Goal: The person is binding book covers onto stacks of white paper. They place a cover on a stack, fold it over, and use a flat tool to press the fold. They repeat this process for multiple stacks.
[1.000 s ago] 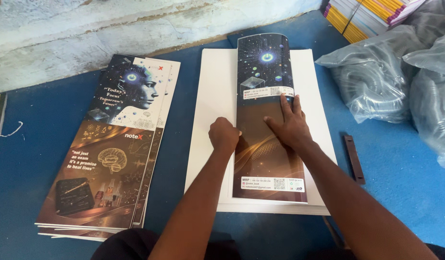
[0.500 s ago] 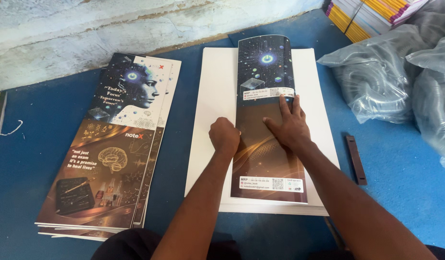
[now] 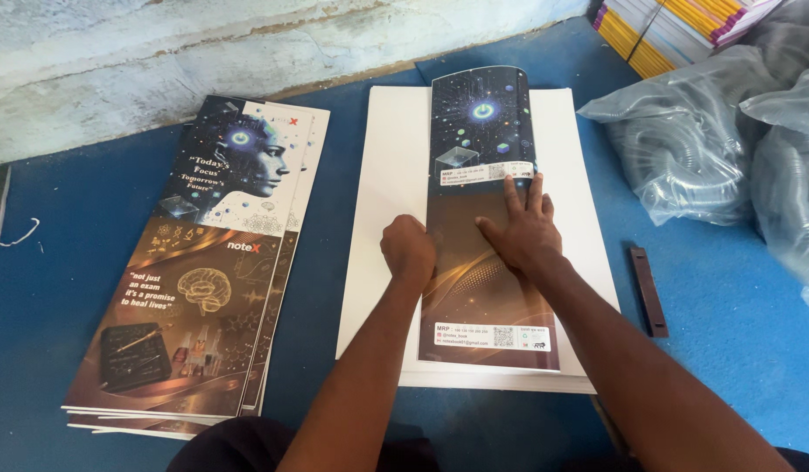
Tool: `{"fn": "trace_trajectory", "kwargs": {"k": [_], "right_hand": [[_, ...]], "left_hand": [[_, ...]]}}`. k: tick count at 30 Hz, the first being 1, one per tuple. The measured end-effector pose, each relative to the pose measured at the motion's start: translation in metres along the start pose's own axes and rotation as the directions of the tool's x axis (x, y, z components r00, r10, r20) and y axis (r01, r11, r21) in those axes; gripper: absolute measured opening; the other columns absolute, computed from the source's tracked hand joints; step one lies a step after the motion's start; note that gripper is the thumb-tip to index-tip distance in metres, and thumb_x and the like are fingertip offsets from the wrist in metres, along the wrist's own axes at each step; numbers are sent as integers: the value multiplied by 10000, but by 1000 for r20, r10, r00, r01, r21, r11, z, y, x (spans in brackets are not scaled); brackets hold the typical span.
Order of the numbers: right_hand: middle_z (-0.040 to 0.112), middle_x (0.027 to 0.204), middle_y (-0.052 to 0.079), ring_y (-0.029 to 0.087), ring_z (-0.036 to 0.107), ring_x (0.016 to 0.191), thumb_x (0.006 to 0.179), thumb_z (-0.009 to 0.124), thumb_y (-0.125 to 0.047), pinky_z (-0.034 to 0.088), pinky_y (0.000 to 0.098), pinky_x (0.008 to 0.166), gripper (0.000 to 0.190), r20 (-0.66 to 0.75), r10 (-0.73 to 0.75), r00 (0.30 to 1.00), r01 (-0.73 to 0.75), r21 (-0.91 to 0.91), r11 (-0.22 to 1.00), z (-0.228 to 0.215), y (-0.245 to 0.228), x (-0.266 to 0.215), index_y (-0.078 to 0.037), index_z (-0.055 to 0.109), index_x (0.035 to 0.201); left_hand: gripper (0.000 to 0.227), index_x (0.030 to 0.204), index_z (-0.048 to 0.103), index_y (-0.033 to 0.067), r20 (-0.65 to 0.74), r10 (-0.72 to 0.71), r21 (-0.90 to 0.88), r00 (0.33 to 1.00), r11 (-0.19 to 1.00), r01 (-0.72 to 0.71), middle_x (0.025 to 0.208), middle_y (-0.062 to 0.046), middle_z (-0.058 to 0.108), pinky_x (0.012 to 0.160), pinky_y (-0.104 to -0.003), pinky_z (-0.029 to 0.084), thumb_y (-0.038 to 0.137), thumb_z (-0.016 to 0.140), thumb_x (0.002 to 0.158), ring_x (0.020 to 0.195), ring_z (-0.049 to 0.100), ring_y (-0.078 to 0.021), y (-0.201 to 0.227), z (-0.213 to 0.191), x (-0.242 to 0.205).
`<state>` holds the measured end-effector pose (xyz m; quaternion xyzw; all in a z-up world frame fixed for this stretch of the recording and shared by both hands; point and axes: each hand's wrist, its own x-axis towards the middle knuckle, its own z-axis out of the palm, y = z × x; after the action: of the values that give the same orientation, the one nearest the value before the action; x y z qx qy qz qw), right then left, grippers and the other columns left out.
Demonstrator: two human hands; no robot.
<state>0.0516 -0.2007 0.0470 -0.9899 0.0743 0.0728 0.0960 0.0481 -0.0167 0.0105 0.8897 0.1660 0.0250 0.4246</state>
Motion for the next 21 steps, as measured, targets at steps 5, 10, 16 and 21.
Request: {"fn": "trace_trajectory", "kwargs": {"k": [5, 10, 16, 21], "right_hand": [[-14, 1694, 236, 489, 152, 1526, 894, 533, -704, 440, 545, 1113, 986, -9, -9, 1000, 8, -26, 1000, 0, -3, -4, -248, 102, 1654], [18, 1694, 226, 461, 58, 1548, 892, 476, -727, 199, 625, 1207, 941, 4, -13, 1000, 13, -125, 992, 0, 0, -3, -261, 152, 1643], [60, 1673, 262, 424, 8, 1557, 887, 348, -816, -43, 659, 1191, 953, -52, -121, 991, 107, -219, 970, 20, 18, 7, -240, 187, 1628], [45, 1677, 271, 421, 6, 1561, 867, 314, -859, -12, 702, 1171, 1009, -9, -146, 989, 145, -85, 986, 38, 32, 18, -227, 172, 1640]], "left_hand": [[246, 1046, 725, 55, 91, 92, 85, 992, 991, -99, 1001, -182, 743, 835, -417, 585, 172, 777, 835, 958, 730, -364, 4, 2, 2], [228, 1104, 759, 123, 300, 242, 488, 923, 792, -367, 1344, -132, 561, 983, -479, 496, 184, 730, 886, 1291, 515, -325, 13, 23, 12], [329, 1189, 723, 115, 527, 294, 548, 797, 599, -584, 1431, -118, 510, 1017, -537, 466, 177, 736, 867, 1376, 466, -281, 22, 34, 19], [540, 1301, 662, 152, 611, 165, 479, 774, 701, -528, 1446, -106, 496, 1066, -582, 424, 302, 801, 801, 1387, 452, -294, 38, 17, 26]]}}
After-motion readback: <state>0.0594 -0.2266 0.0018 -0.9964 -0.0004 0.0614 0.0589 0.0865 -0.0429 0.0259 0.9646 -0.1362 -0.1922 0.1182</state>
